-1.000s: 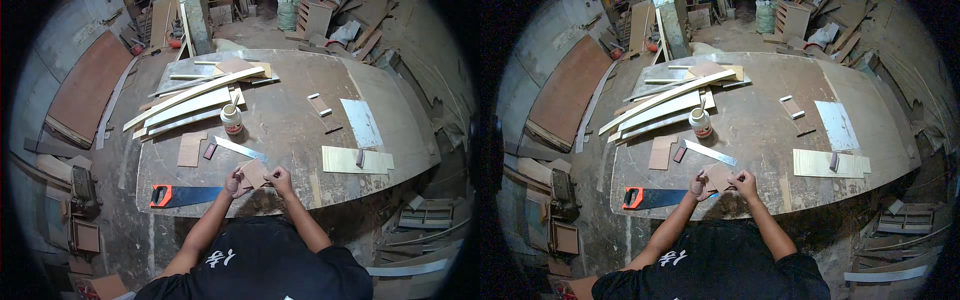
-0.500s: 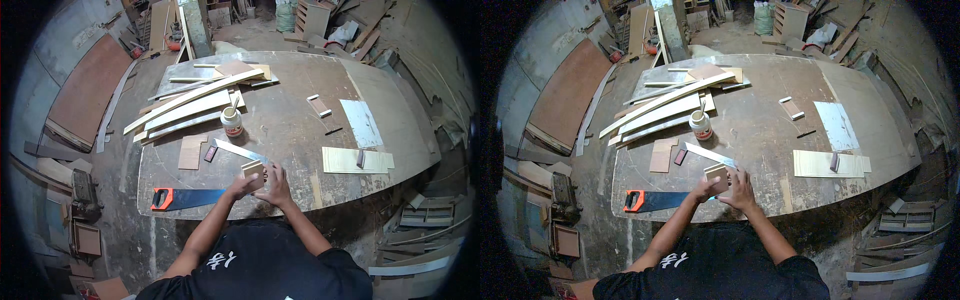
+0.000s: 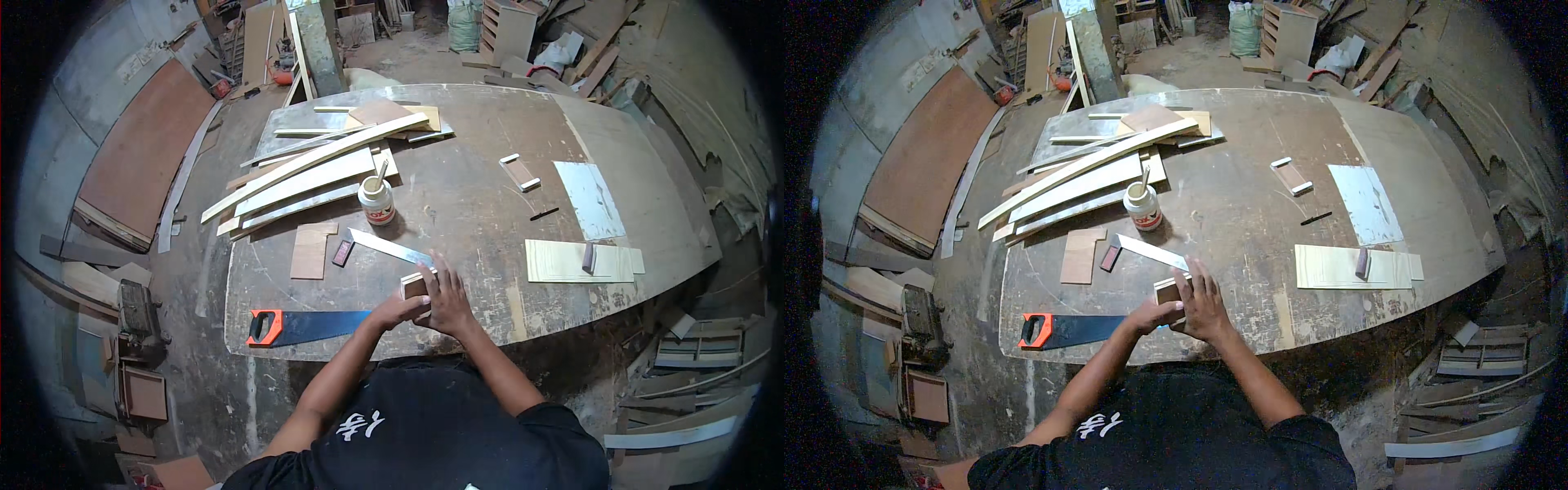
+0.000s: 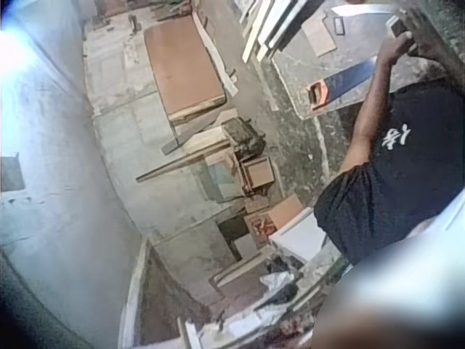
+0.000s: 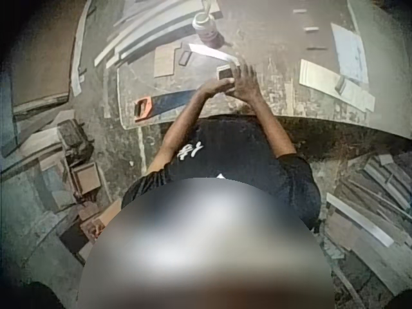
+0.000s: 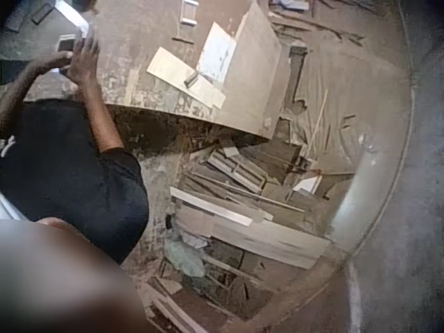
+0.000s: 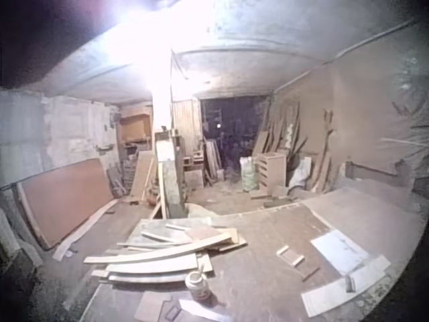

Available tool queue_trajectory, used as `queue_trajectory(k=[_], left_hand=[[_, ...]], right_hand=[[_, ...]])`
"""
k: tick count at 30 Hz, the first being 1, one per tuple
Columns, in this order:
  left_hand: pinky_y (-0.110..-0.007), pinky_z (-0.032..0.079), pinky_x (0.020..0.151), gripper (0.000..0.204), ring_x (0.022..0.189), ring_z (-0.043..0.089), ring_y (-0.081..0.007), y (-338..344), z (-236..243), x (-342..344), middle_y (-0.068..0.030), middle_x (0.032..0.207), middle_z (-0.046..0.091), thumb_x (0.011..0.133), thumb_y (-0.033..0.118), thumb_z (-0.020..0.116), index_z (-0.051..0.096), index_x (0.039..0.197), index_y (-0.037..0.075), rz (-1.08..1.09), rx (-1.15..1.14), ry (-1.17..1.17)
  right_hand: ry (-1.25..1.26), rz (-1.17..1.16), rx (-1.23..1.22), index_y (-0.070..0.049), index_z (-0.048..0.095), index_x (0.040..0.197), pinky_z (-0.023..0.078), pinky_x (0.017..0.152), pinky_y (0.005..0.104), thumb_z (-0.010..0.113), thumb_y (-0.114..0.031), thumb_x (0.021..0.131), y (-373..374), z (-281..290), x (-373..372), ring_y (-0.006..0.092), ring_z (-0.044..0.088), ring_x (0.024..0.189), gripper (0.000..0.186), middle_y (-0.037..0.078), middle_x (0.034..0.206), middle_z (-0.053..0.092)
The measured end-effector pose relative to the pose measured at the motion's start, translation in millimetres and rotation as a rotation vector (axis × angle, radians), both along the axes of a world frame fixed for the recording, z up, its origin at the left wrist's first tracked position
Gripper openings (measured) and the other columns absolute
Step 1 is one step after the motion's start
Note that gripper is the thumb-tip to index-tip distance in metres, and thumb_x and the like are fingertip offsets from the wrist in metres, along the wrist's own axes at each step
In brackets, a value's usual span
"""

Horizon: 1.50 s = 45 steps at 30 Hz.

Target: Measure and mark wood pieces for cutting and assembly at a workshop table.

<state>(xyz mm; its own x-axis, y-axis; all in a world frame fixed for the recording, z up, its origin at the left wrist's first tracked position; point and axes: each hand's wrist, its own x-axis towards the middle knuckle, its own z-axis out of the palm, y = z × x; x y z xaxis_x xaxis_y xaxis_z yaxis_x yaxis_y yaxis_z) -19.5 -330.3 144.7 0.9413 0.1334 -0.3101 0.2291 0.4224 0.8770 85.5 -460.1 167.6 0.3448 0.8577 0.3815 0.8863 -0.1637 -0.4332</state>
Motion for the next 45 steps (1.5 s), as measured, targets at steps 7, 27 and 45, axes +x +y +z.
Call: queue_trajectory(k=[7, 27, 45], left_hand=[[-0.037, 0.050, 0.086, 0.059, 0.106, 0.057, -0.0225, 4, -16, -2, -0.0090, 0.120, 0.053, 0.085, 0.037, 0.063, 0.042, 0.129, 0.004, -0.026, -0.218, -0.143], [-0.034, 0.042, 0.095, 0.087, 0.114, 0.050, -0.0201, -2, 0, 0, -0.0111, 0.128, 0.050, 0.075, 0.057, 0.066, 0.038, 0.135, 0.000, -0.083, -0.079, -0.171], [-0.031, 0.047, 0.083, 0.040, 0.092, 0.058, -0.0150, -26, 17, -2, -0.0065, 0.101, 0.062, 0.083, 0.023, 0.067, 0.056, 0.112, 0.000, 0.188, 0.410, -0.183]], right_hand=[[-0.010, 0.011, -0.059, -0.013, 0.036, 0.133, 0.028, 0.105, 0.0525, 0.079, -0.038, 0.058, -3, 1, 4, 0.0426, 0.027, 0.132, 0.091, 0.020, 0.145, 0.026], [-0.054, 0.032, 0.101, -0.017, 0.043, 0.127, 0.028, 0.105, 0.0530, 0.080, -0.040, 0.055, -9, 2, 7, 0.0441, 0.030, 0.131, 0.085, 0.023, 0.144, 0.028], [-0.159, 0.025, 0.193, -0.023, 0.043, 0.127, 0.030, 0.103, 0.0539, 0.071, -0.033, 0.073, -7, -1, 1, 0.0448, 0.031, 0.130, 0.063, 0.023, 0.144, 0.028]])
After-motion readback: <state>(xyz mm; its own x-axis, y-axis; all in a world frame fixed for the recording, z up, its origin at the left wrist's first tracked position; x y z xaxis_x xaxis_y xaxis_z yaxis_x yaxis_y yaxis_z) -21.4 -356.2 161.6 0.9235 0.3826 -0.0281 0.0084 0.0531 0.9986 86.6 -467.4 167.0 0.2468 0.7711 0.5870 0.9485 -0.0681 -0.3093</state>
